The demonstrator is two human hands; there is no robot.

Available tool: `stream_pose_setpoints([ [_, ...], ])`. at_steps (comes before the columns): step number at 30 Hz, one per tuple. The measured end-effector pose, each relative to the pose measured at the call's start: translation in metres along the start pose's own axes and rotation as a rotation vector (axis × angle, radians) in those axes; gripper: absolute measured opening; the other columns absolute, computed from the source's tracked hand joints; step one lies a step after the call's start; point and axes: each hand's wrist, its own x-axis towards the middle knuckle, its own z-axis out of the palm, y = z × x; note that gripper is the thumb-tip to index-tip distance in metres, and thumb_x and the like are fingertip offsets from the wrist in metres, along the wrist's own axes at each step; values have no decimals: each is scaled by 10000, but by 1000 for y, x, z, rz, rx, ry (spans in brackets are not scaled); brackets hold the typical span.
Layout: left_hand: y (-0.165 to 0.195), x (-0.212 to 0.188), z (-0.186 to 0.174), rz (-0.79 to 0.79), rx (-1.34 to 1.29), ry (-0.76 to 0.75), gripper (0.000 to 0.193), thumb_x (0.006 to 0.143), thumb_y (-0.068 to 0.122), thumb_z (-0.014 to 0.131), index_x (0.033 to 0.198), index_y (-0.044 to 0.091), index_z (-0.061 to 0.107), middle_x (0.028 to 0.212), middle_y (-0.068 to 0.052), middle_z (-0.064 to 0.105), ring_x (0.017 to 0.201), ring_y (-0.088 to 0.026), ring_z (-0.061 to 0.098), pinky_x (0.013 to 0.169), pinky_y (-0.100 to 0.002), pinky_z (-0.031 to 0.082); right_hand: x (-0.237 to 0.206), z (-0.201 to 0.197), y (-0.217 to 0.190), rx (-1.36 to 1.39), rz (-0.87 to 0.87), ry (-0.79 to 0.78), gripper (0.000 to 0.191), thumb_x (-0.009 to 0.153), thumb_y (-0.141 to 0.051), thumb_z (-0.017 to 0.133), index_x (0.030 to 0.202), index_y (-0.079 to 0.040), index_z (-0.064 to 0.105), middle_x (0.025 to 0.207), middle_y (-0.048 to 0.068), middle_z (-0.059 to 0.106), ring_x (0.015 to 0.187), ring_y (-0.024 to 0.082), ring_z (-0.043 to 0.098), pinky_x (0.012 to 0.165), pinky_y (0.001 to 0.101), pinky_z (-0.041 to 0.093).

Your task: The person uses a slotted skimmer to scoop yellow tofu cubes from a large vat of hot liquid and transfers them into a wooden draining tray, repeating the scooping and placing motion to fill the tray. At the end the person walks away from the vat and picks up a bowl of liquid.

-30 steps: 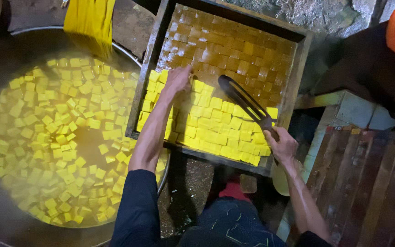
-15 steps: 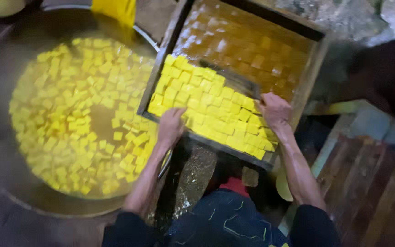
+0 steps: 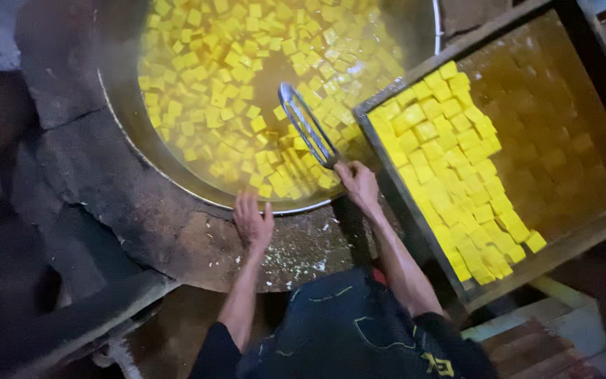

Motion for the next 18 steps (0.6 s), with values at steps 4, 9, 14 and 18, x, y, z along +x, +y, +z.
stream_pose_setpoints([
  [4, -6, 10, 10, 42, -61, 70, 501, 937, 294, 659, 1362, 43, 578, 1492, -212, 477, 1463, -399, 352, 1181, -565, 287, 24, 23, -11, -270, 90, -160, 517, 923, -558, 593, 1092, -97, 754, 1006, 230, 754, 991, 430, 713, 845, 538, 540],
  [9, -12, 15, 10, 12, -132, 21, 444, 948, 281, 655, 1325, 56, 585, 1531, -201, 465, 1471, -397, 358, 1177, -566, 304, 63, 71, -28, -437, 69, -177, 504, 920, -559, 640, 1074, -93, 756, 1000, 242, 734, 973, 438, 699, 827, 538, 534],
  [14, -16, 20, 14, 9, -151, 33, 448, 941, 279, 665, 1329, 66, 598, 1529, -199, 450, 1460, -410, 357, 1167, -570, 304, 123, 112, -72, -384, -99, -182, 465, 966, -529, 622, 1036, -72, 666, 920, 218, 729, 876, 422, 696, 754, 545, 524],
  [18, -19, 20, 15, -14, -127, 0, 440, 927, 282, 679, 1314, 83, 615, 1524, -178, 457, 1451, -398, 372, 1152, -569, 314, 174, 114, -109, -515, -295, -193, 422, 941, -504, 664, 1004, -87, 661, 920, 200, 727, 873, 421, 684, 717, 548, 516],
])
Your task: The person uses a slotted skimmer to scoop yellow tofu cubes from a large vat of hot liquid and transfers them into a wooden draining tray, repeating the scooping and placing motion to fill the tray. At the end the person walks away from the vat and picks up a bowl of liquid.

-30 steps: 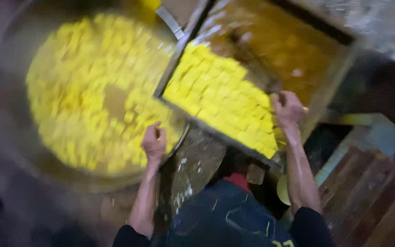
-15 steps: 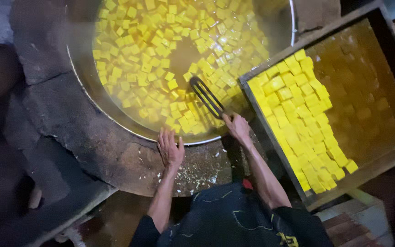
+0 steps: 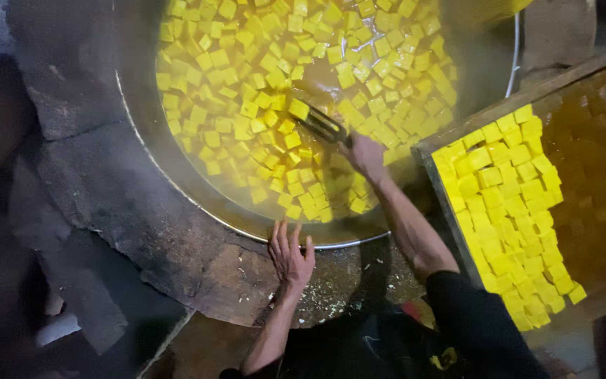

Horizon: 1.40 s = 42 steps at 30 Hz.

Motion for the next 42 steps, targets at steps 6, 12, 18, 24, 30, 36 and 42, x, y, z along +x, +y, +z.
stream_pose_setpoints([
  [6, 2, 2, -3, 10, -45, 18, 423, 931, 264, 680, 1305, 79, 615, 1508, -179, 468, 1444, -394, 384, 1151, -559, 331, 43, 1, -21, 38, -109, -69, 430, 910, -500, 699, 974, -75, 722, 856, 181, 732, 773, 384, 697, 679, 502, 532],
  [12, 4, -1, -5, 18, -42, 49, 421, 913, 246, 687, 1292, 74, 620, 1481, -183, 487, 1427, -399, 397, 1140, -568, 329, -22, 26, -7, 572, 50, -60, 468, 946, -471, 690, 1017, -11, 734, 765, 115, 718, 660, 204, 667, 623, 372, 525],
  [18, 8, -8, -1, 37, -26, 62, 412, 901, 241, 698, 1274, 81, 625, 1465, -173, 499, 1415, -395, 407, 1141, -565, 336, -119, 31, 31, 890, 320, 138, 434, 906, -380, 743, 1075, 20, 730, 758, 99, 706, 618, 144, 633, 564, 328, 512],
  [24, 10, -12, 0, 25, -2, 17, 406, 909, 242, 691, 1275, 74, 629, 1472, -176, 491, 1406, -392, 401, 1122, -564, 330, -111, 22, 71, 419, 395, 265, 632, 922, -598, 678, 1174, -24, 758, 1065, 179, 761, 955, 322, 712, 833, 461, 544],
  [30, 8, -12, 1, 30, -16, 23, 406, 919, 239, 674, 1284, 66, 624, 1483, -165, 488, 1412, -387, 403, 1118, -552, 338, -59, 22, 67, 581, 431, 265, 686, 890, -612, 676, 1204, -3, 637, 996, 195, 744, 951, 365, 704, 851, 496, 512],
  [36, 9, -10, 2, 17, -2, 28, 395, 903, 243, 679, 1260, 80, 637, 1470, -158, 499, 1406, -379, 413, 1113, -552, 346, -5, 14, 48, 508, 450, 246, 537, 849, -581, 683, 966, -61, 751, 810, 150, 757, 818, 342, 738, 750, 471, 547],
  [42, 11, -9, 3, 12, 26, 33, 375, 902, 236, 680, 1241, 80, 645, 1455, -154, 509, 1406, -376, 412, 1114, -544, 343, 33, 7, 37, 399, 261, 295, 537, 953, -582, 670, 938, -55, 775, 831, 180, 717, 829, 375, 697, 775, 493, 524],
])
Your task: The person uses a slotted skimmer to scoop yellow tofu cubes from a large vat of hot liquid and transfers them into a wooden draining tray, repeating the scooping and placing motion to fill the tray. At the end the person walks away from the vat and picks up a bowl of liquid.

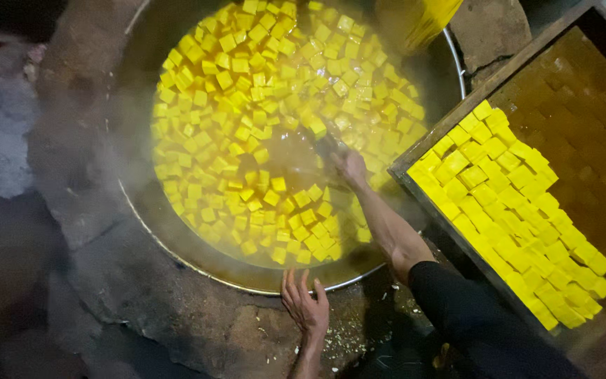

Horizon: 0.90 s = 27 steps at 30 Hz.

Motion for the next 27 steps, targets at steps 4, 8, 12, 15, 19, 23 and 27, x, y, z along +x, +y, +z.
stream_pose_setpoints([
  [4, 0, -2, 2, -3, -10, 26, 371, 891, 238, 677, 1223, 76, 649, 1444, -146, 515, 1401, -371, 417, 1114, -540, 350, -13, -4, -7, 313, 53, -53, 490, 936, -510, 683, 930, -25, 753, 740, 108, 729, 683, 242, 710, 683, 403, 561],
  [8, -2, -7, 8, -35, 24, 16, 360, 900, 265, 667, 1199, 66, 656, 1462, -141, 503, 1404, -363, 409, 1119, -545, 342, -41, -17, -20, 614, 107, -44, 382, 923, -386, 710, 999, -12, 725, 733, 67, 721, 591, 135, 671, 544, 317, 546],
  [12, -7, -13, 15, -95, 34, 3, 328, 927, 285, 644, 1184, 83, 660, 1480, -118, 504, 1406, -338, 417, 1120, -536, 369, -81, -51, -17, 912, 38, 29, 311, 935, -307, 733, 998, -2, 716, 738, 57, 713, 580, 112, 639, 531, 292, 524],
  [15, -8, -22, 15, -117, 134, -3, 340, 953, 304, 654, 1214, 88, 659, 1442, -133, 522, 1389, -356, 427, 1132, -548, 381, -124, -104, 27, 914, -22, 48, 318, 1004, -318, 687, 971, -4, 727, 717, 31, 696, 588, 92, 628, 539, 273, 525],
  [19, -5, -44, 6, -15, 198, 73, 357, 923, 262, 657, 1225, 72, 656, 1452, -176, 542, 1365, -382, 450, 1100, -563, 381, -197, -207, 130, 792, -49, 170, 277, 1001, -294, 710, 1019, -20, 742, 774, 24, 701, 645, 72, 630, 588, 258, 530],
  [23, 16, -61, -2, 101, 32, 147, 365, 958, 226, 715, 1251, 21, 639, 1352, -205, 581, 1265, -399, 502, 1076, -545, 406, -285, -328, 252, 583, 62, 336, 313, 956, -319, 746, 1076, -29, 746, 813, 24, 700, 668, 79, 636, 585, 271, 548],
  [27, 54, -55, 3, 327, -81, 243, 337, 934, 108, 689, 1247, -6, 640, 1347, -195, 594, 1288, -400, 524, 1125, -545, 387, -356, -421, 353, 74, 179, 381, 410, 989, -442, 716, 1142, -64, 757, 857, 81, 739, 697, 181, 672, 609, 371, 534],
])
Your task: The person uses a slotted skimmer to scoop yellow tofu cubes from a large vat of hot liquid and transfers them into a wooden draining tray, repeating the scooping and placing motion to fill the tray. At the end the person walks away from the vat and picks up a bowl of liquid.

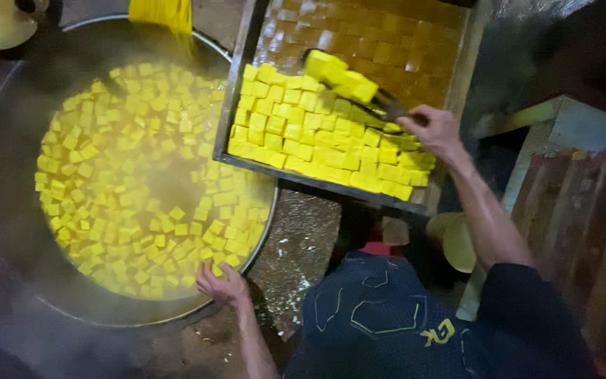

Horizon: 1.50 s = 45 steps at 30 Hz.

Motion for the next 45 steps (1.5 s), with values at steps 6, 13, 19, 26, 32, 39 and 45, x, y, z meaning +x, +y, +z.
stream_pose_setpoints([
  [6, 77, 31, 33, 166, -101, 35, 303, 910, 87, 697, 1200, 9, 649, 1331, -196, 593, 1283, -389, 525, 1116, -533, 387, -5, -59, 74, -184, -58, 58, 436, 978, -484, 741, 1086, -62, 743, 891, 158, 731, 774, 287, 721, 688, 388, 547],
  [13, 177, 22, 53, 257, -218, -38, 286, 924, 75, 685, 1201, 11, 652, 1370, -204, 587, 1308, -383, 519, 1134, -530, 376, -9, -55, 91, -452, -389, 231, 289, 949, -356, 764, 980, -88, 660, 934, 109, 685, 848, 310, 699, 684, 428, 542],
  [19, 182, -7, 60, 227, -203, -93, 279, 938, 91, 670, 1203, 7, 647, 1356, -200, 585, 1301, -367, 514, 1118, -521, 394, -22, -63, 102, -536, -551, 200, 309, 928, -373, 776, 945, -99, 635, 872, 78, 638, 807, 276, 684, 668, 395, 547],
  [26, 126, -18, 39, 90, -65, -47, 286, 936, 121, 668, 1199, 10, 653, 1336, -199, 595, 1309, -352, 513, 1123, -534, 389, -27, -38, 47, -215, -331, 397, 246, 954, -306, 790, 1000, -81, 701, 870, 102, 712, 744, 264, 700, 650, 378, 545],
  [32, 56, 12, 5, -124, 44, -78, 375, 935, 192, 673, 1241, -21, 634, 1340, -249, 569, 1290, -413, 496, 1100, -525, 397, -39, 122, -122, 724, -96, -203, 246, 1036, -267, 665, 1049, -22, 675, 779, 41, 658, 669, 89, 603, 611, 284, 528],
  [39, 2, 29, -9, -278, 160, -189, 514, 990, 430, 616, 1281, 6, 615, 1393, -254, 530, 1349, -450, 445, 1097, -587, 343, -27, 300, -272, 102, -31, -656, 604, 983, -566, 605, 840, 3, 748, 691, 102, 703, 629, 151, 640, 646, 363, 519],
  [45, -18, 42, -4, -298, 58, -238, 515, 982, 388, 602, 1367, 46, 585, 1504, -231, 456, 1454, -410, 343, 1163, -583, 296, 10, 388, -330, -23, 100, -680, 595, 913, -579, 590, 778, -20, 745, 639, 91, 709, 577, 184, 682, 620, 397, 537],
])
